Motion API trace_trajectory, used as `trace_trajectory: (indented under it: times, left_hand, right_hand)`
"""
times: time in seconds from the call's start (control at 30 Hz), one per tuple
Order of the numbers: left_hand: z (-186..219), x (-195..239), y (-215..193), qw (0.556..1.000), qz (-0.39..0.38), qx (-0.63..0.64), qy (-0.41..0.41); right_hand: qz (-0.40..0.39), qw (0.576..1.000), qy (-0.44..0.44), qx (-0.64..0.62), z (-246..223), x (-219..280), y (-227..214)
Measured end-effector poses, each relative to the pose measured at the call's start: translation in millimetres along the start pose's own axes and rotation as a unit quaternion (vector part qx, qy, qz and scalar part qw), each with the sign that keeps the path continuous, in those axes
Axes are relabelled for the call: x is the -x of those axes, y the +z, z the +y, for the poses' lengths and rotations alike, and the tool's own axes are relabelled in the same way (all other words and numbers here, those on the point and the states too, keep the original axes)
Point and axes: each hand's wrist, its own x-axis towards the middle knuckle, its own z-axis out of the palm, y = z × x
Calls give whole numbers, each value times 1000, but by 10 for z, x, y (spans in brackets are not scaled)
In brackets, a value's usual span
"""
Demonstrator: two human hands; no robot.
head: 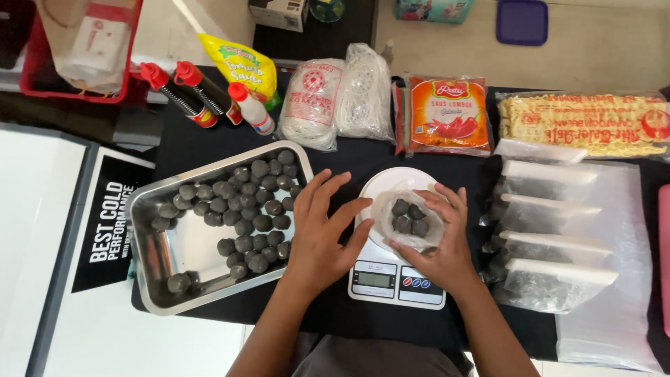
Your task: The person is picking up small round food items from a tray, placing them into small plastic bags, and weighing them on a digital scale.
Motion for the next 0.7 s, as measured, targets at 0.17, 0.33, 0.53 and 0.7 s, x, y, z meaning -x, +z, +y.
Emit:
trace_trajectory:
  times: [0.17,0.33,0.53,0.7]
  left_hand:
    - [-256,139,-267,997,25,-70,-37]
    - [-471,287,-429,987,20,-154,-49]
    - [-516,372,-425,973,-59,-202,-100]
    - [-514,327,-426,973,-77,-194,-103]
  right_hand:
    - [-5,1000,-1,4,-5,0,-10]
    - [-4,1000,2,9,-13,-2,-13]
    - [-5,1000,-3,11,-11,-3,-9]
    - [-3,1000,-2,7,-37,-10,1]
